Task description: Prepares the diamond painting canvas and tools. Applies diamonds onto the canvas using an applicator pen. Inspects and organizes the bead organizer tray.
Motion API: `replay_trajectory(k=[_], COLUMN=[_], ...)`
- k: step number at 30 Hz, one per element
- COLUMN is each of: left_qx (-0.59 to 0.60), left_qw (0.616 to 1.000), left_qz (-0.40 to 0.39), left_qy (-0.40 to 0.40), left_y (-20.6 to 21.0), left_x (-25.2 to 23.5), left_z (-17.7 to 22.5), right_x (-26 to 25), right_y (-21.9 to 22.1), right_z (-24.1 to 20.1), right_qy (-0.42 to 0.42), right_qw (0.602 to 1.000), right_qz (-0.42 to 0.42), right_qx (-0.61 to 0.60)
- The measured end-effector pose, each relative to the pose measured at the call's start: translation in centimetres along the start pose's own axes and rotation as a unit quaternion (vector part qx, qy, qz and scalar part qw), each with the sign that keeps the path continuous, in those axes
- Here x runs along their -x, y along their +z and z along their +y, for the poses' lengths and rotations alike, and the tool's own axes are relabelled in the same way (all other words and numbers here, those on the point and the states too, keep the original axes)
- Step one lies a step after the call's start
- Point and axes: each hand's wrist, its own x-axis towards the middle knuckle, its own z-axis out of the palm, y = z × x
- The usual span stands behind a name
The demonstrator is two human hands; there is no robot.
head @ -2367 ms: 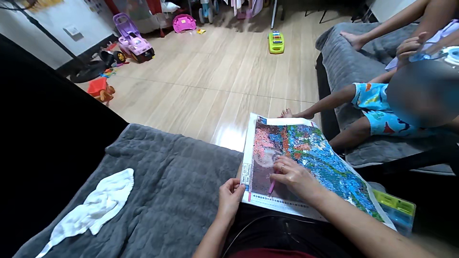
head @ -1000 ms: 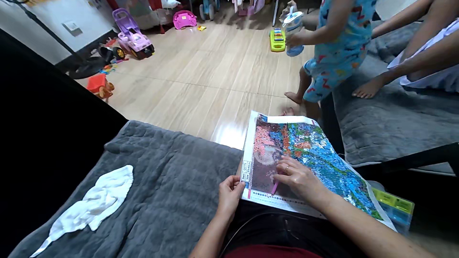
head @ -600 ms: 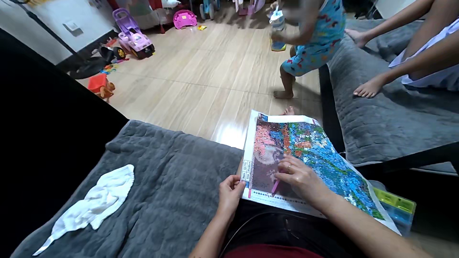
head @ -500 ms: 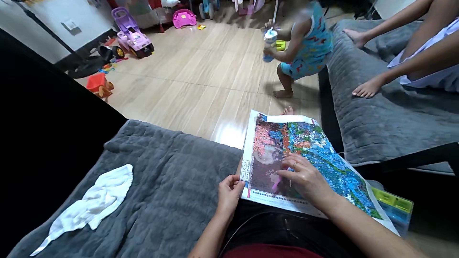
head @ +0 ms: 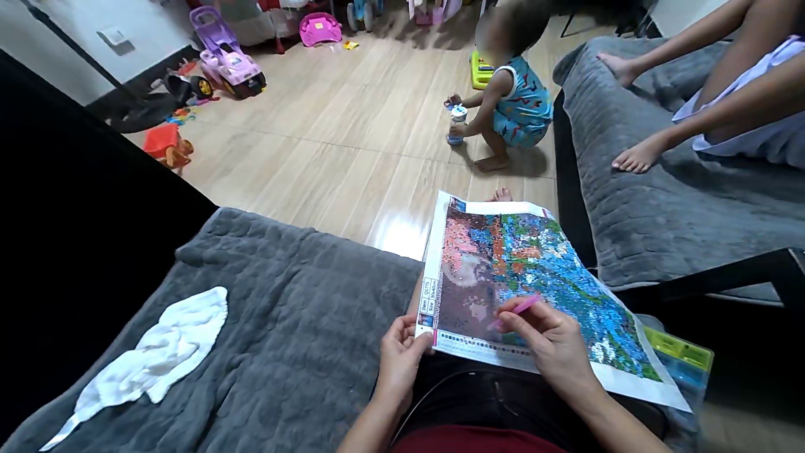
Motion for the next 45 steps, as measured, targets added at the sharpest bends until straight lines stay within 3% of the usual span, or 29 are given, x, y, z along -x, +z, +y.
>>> replay_trajectory(k=[4,8,13,22,45], left_qx=[0.044,0.064,0.09,0.094,0.099], left_qw=[0.995,0.979,0.964,0.962,0.961], left_qz=[-0.022,-0.081,-0.095,-0.053,-0.043], left_qy=[-0.092,-0.176,-0.231,-0.251,-0.255], left_y=[0.3,0.8,2.1,3.6,3.6], left_x=[1.1,0.9,0.3,0.0,-0.1], left_z=[0.9,1.2,1.3,1.2,1.1], right_x=[0.8,0.9,1.1,1.2,1.2], right_y=[0.5,0.7,0.6,1.0,1.2], right_z=[-0.1,0.7,1.1,1.3,1.8], right_qy=[0.045,0.042,0.075,0.039,-0.04], right_qw=[0.998,0.999,0.993,0.995,0.982], right_qz=[-0.004,-0.013,-0.065,-0.058,-0.092], right_qx=[-0.043,-0.001,0.06,0.071,0.159])
